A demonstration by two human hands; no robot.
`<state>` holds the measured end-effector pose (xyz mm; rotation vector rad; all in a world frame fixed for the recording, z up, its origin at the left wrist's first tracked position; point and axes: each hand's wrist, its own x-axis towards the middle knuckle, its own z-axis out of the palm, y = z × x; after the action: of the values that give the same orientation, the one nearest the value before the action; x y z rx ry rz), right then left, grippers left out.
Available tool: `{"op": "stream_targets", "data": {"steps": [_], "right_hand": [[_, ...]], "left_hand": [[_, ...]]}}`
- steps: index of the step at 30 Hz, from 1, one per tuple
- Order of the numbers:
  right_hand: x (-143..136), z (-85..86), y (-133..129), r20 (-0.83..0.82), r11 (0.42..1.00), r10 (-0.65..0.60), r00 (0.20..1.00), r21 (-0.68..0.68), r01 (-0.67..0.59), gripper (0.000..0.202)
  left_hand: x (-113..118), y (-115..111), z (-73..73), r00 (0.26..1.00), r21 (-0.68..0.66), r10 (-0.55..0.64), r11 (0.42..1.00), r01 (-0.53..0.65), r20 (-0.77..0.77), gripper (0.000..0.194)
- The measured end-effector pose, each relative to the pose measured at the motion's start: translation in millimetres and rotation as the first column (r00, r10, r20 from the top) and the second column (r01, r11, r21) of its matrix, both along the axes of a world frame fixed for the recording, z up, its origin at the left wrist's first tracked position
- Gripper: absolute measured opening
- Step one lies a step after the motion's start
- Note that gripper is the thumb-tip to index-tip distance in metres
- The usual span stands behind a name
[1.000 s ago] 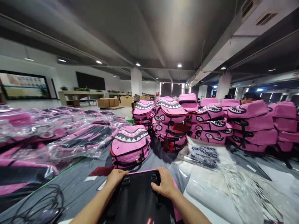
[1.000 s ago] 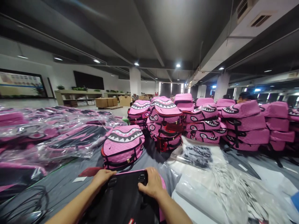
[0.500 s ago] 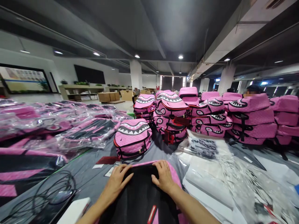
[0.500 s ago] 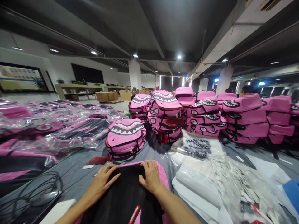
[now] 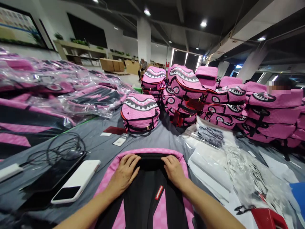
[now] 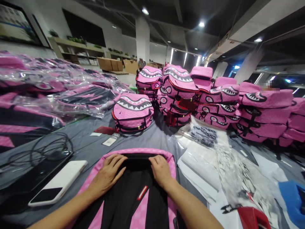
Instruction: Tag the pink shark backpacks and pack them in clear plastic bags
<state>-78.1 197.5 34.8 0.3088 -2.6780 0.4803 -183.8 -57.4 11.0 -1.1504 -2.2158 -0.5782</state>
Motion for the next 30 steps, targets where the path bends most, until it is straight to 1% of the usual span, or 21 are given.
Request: {"op": "stream_targets", "data": {"steps": [4, 6, 7, 8, 10, 12, 14, 16, 19, 21, 22, 24, 26, 30], "right_hand": [[-40, 4.8, 14, 0.110, 0.998, -0.012, 0.994, -0.057, 0.018, 0.035], [-55, 3.4, 17, 0.125, 0.997, -0.024, 0.992, -0.063, 0.032, 0.032], [-58, 1.3, 17, 0.130, 0.997, -0.033, 0.991, -0.066, 0.042, 0.030], [-58, -1.6, 16, 0.134, 0.996, -0.048, 0.990, -0.068, 0.057, 0.029], [-47, -8.7, 13, 0.121, 0.995, -0.062, 0.991, -0.064, 0.070, 0.030], [-32, -14.6, 11, 0.082, 0.999, -0.020, 0.996, -0.041, 0.024, 0.034], [-24, -15.8, 12, 0.068, 0.999, 0.053, 0.996, -0.005, -0.053, 0.038], [-33, -11.6, 15, 0.139, 0.997, 0.073, 0.988, 0.005, -0.074, 0.036], [-66, -2.2, 21, 0.268, 1.000, 0.016, 0.963, -0.015, -0.013, 0.030], [-83, 1.2, 22, 0.276, 0.999, -0.015, 0.961, -0.029, 0.023, 0.031], [-86, 1.8, 20, 0.260, 0.999, -0.028, 0.965, -0.036, 0.039, 0.033], [-82, 1.6, 17, 0.221, 0.996, -0.059, 0.974, -0.053, 0.073, 0.037], [-70, 2.3, 14, 0.177, 0.993, -0.078, 0.981, -0.070, 0.092, 0.038], [-44, 13.7, 12, 0.116, 0.995, -0.055, 0.992, -0.075, 0.064, 0.034]], "left_hand": [[-29, 26, 4.0, 0.998, -0.112, -0.066, 0.991, 0.067, 0.015, 0.039], [-36, 36, 5.8, 0.998, -0.138, -0.068, 0.988, 0.069, 0.013, 0.037], [-35, 37, 5.9, 0.998, -0.145, -0.068, 0.987, 0.068, 0.009, 0.036], [-32, 36, 5.4, 0.998, -0.150, -0.068, 0.986, 0.068, 0.005, 0.036], [-18, 28, 1.6, 0.998, -0.151, -0.068, 0.986, 0.066, -0.008, 0.036], [-4, 15, -5.4, 0.997, -0.130, -0.072, 0.989, 0.070, -0.013, 0.039], [-1, 5, -13.3, 0.996, -0.098, -0.088, 0.991, 0.089, 0.017, 0.042], [-13, 2, -19.5, 0.989, -0.075, -0.104, 0.991, 0.112, 0.103, 0.041], [-46, 17, -22.8, 0.965, -0.071, -0.079, 0.993, 0.100, 0.249, 0.040], [-61, 29, -21.0, 0.962, -0.065, -0.053, 0.995, 0.073, 0.269, 0.041], [-63, 34, -19.2, 0.965, -0.060, -0.045, 0.996, 0.062, 0.260, 0.041], [-57, 37, -15.7, 0.975, -0.045, -0.041, 0.998, 0.052, 0.219, 0.043], [-42, 35, -12.9, 0.985, -0.021, -0.034, 0.999, 0.038, 0.168, 0.044], [-13, 27, -6.9, 0.997, 0.067, -0.014, 0.998, 0.009, 0.076, 0.036]]}}
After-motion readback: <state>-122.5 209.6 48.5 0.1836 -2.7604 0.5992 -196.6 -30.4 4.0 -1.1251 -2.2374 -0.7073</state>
